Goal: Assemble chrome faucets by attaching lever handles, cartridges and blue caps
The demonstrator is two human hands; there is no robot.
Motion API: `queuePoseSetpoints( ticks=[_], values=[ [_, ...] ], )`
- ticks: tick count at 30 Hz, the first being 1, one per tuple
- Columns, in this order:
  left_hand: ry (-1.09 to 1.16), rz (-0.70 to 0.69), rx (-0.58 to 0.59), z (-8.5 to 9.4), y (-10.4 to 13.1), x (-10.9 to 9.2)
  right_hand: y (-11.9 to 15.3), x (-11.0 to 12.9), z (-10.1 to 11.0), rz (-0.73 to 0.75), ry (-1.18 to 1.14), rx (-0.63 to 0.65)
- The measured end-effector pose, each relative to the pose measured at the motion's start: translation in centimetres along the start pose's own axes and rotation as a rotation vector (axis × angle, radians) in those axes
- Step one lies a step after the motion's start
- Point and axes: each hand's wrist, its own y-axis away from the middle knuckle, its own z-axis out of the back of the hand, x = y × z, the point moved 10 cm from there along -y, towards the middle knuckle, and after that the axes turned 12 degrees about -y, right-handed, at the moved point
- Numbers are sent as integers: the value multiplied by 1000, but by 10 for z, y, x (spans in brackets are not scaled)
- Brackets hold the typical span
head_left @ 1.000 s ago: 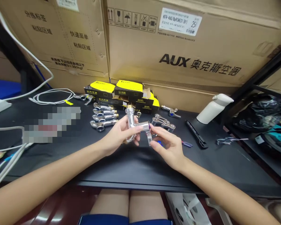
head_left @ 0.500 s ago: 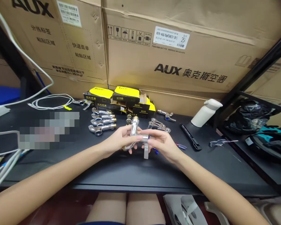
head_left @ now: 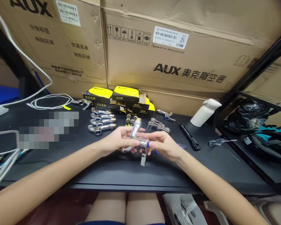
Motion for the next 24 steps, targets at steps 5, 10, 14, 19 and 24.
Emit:
queuePoseSetpoints(
  ticks=[5,10,14,19,24],
  values=[
    [-24,12,-83,9,-1,0,1,11,12,114,-1,-115],
    [-1,-29,-120,12,-1,-5,3,20,26,267,140,-265],
    [-8,-52,-140,13,-1,-8,3,15,31,261,131,-307],
    [42,15,-225,24,-1,-6,2,15,41,207,35,-336],
    [-4,-11,-311,36,1,-10,19,64,100,445,-13,-656]
  ],
)
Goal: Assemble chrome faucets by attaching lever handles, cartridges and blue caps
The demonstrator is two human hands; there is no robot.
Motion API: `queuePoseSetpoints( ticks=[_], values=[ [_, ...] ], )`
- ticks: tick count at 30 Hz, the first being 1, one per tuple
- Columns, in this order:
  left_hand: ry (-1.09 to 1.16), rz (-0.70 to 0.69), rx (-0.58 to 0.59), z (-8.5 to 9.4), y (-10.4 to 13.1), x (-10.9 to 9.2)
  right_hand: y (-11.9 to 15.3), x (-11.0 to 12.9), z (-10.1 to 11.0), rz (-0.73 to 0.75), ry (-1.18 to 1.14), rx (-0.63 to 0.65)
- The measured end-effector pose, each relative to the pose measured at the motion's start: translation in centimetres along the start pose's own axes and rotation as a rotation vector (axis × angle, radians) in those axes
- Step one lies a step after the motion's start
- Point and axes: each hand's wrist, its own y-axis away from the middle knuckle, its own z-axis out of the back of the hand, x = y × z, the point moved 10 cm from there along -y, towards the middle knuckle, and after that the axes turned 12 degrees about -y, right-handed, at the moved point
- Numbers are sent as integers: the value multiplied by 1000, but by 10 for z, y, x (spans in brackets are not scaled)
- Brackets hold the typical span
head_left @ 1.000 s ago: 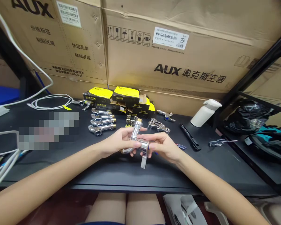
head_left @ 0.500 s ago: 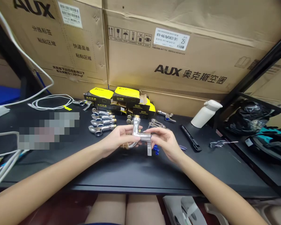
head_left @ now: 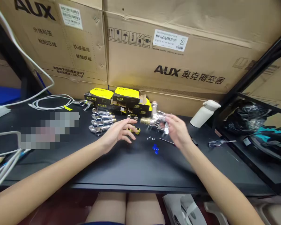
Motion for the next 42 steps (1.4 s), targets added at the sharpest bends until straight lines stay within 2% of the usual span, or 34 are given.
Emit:
queuePoseSetpoints(
  ticks=[2,5,9,11,14,23,30,35,37,38,40,42],
  values=[
    [-10,-16,-13,2,0,0,-20,22,34,106,-12,-159],
    [-27,-36,-3,2,0,-1,-44,46,93,184,50,-365],
    [-48,-45,31,-2,0,0,-59,57,165,132,233,-566],
    [-58,-48,37,-3,0,0,-63,54,188,73,311,-606],
    [-69,-52,40,-4,0,0,-67,44,207,8,404,-637],
    [-98,-65,59,-6,2,-2,-80,15,220,-125,655,-582],
    [-224,-80,111,-18,5,-1,-82,13,220,-175,952,-485],
    [-386,-130,153,-23,5,-1,-86,15,212,-148,1114,-392],
    [-487,-197,71,-13,2,-7,-86,22,206,-90,1159,-366],
    [-571,-256,-15,-3,2,-14,-86,28,201,-44,1178,-360],
    [-838,-430,-271,19,6,-37,-83,42,188,81,1201,-361],
    [-1175,-614,-529,33,20,-63,-77,55,170,219,1199,-369]
  ],
)
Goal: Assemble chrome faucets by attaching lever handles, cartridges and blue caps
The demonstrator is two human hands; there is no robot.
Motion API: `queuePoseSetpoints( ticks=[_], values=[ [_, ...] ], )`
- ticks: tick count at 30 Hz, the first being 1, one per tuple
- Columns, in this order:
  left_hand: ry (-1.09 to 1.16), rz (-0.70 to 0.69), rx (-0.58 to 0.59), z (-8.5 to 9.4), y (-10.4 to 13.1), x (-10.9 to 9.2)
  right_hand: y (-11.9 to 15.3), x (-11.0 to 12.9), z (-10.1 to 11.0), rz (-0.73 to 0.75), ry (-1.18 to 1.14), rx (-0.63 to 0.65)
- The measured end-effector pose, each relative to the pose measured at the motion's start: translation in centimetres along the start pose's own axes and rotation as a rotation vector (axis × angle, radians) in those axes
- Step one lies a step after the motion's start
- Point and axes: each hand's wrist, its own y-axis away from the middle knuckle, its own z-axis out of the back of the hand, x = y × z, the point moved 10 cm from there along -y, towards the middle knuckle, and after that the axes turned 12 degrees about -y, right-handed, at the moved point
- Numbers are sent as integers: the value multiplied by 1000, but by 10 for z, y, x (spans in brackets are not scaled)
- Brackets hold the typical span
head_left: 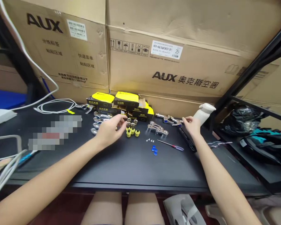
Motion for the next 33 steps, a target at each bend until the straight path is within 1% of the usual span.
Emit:
queuePoseSetpoints(
  ticks=[1,2,3,5,7,8,10,15,17,21,24,28,30,33],
  values=[
    [-72,-14,-42,8,-3,5,3,11,3,46,-16,-35],
    [-121,-22,-57,14,-5,10,7,21,4,89,-34,-63],
    [-181,-37,-48,18,-8,14,11,31,5,128,-53,-84],
    [-320,-67,43,18,-11,22,20,47,3,197,-88,-107],
    [-429,-87,178,12,-12,33,28,60,0,255,-117,-117],
    [-448,-90,238,9,-12,39,32,65,-2,279,-130,-119],
    [-447,-103,333,4,-10,48,39,73,-6,320,-152,-115],
    [-384,-115,463,-4,-5,59,53,93,-14,399,-195,-89],
    [-377,-75,523,-9,-2,65,58,104,-18,436,-207,-75],
    [-325,68,610,-14,4,78,72,128,-29,517,-216,-32],
    [-248,75,663,-20,8,76,90,147,-43,586,-218,60],
    [-153,40,701,-28,14,62,117,170,-68,659,-205,236],
    [-58,20,730,-34,19,52,126,183,-86,692,-179,350],
    [123,25,784,-43,26,39,132,202,-123,754,-117,544]
  ],
)
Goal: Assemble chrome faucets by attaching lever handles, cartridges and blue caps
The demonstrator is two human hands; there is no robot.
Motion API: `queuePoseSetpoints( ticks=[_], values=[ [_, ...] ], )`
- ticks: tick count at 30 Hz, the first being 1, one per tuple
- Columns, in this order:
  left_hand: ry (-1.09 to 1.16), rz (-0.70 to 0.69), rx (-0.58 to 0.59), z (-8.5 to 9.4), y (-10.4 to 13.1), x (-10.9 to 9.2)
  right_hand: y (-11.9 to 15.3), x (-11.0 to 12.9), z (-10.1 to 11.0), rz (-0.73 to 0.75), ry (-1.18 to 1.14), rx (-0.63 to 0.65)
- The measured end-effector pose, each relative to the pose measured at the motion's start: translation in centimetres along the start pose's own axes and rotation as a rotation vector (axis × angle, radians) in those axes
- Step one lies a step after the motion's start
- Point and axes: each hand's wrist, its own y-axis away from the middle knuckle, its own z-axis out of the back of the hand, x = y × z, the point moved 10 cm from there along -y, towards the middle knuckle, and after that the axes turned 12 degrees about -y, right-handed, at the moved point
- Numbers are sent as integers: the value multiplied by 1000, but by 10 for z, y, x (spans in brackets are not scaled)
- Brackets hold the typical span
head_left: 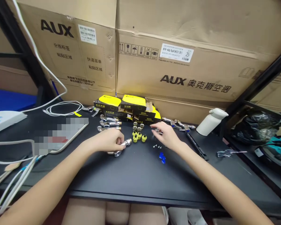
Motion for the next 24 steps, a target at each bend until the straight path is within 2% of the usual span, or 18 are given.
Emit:
queuePoseSetpoints(
  ticks=[4,7,10,13,16,19,21,24],
  values=[
    [154,-8,99,-13,-2,-1,-37,-6,-36,18,9,207],
    [266,-28,210,-17,-1,-3,-52,-14,-56,-2,-3,306],
    [404,-48,310,-19,5,-10,-57,-20,-63,-19,-29,325],
    [700,-30,348,-19,9,-19,-57,-20,-54,-29,-54,277],
    [981,-27,279,-12,6,-28,-50,-13,-25,-40,-79,141],
    [1127,-20,104,2,-11,-36,-23,1,3,-49,-136,2],
    [1109,-22,-53,13,-26,-43,3,14,9,-37,-212,-23],
    [917,-62,-149,16,-47,-62,39,27,7,-28,-542,-58]
  ],
)
